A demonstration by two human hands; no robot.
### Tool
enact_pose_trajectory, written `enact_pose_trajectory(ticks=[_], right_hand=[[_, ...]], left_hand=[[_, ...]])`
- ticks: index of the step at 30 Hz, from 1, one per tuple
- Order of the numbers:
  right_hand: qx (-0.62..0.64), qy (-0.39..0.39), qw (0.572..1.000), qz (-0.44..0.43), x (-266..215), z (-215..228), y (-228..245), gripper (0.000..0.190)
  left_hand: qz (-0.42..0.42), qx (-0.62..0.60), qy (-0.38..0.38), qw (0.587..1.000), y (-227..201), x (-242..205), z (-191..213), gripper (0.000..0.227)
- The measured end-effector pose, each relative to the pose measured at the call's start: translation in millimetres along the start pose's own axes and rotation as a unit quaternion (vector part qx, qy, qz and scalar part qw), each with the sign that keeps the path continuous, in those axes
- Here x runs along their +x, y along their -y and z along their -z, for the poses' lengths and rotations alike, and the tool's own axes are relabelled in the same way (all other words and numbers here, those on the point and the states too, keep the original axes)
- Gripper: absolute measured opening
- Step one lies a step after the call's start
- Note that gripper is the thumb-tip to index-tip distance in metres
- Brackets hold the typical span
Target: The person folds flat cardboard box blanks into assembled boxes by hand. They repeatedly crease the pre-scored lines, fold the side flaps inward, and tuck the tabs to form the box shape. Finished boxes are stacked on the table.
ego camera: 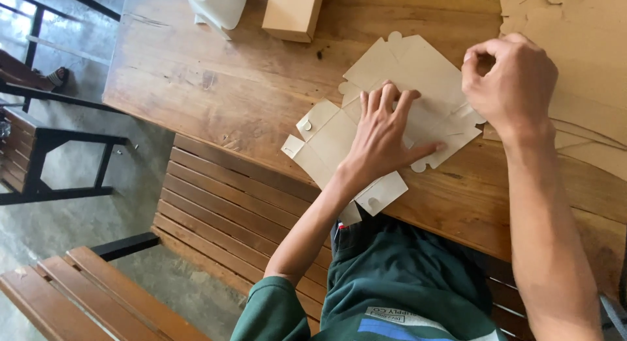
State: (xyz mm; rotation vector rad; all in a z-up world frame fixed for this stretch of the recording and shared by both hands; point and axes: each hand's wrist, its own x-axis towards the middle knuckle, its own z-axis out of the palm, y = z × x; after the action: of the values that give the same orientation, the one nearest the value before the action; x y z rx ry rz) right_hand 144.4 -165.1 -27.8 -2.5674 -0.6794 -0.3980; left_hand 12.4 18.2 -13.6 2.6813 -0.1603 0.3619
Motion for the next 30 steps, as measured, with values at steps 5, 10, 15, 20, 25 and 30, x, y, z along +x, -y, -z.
enact_pose_trajectory(ticks=[5,10,15,20,25,30], right_hand=[[0.043,0.039,0.998,-0.037,-2,11,16,0.017],[0.075,0.066,0.992,-0.073,-2,19,12,0.016],[0.183,0.085,0.975,-0.093,1,28,5,0.019],[0.226,0.159,0.956,-0.101,17,62,29,0.023],[0.142,0.263,0.949,-0.097,37,83,48,0.029],[0.111,0.239,0.964,0.021,29,60,19,0.028]], left_hand=[[-0.016,-0.044,0.03,0.998,14,-7,-5,0.112],[-0.024,-0.112,0.09,0.989,28,3,-2,0.136],[-0.098,-0.181,0.084,0.975,43,18,-7,0.144],[-0.098,-0.204,0.126,0.966,46,34,-4,0.15],[-0.113,-0.152,0.136,0.972,34,55,-2,0.116],[-0.07,-0.047,0.158,0.984,23,77,-2,0.083]])
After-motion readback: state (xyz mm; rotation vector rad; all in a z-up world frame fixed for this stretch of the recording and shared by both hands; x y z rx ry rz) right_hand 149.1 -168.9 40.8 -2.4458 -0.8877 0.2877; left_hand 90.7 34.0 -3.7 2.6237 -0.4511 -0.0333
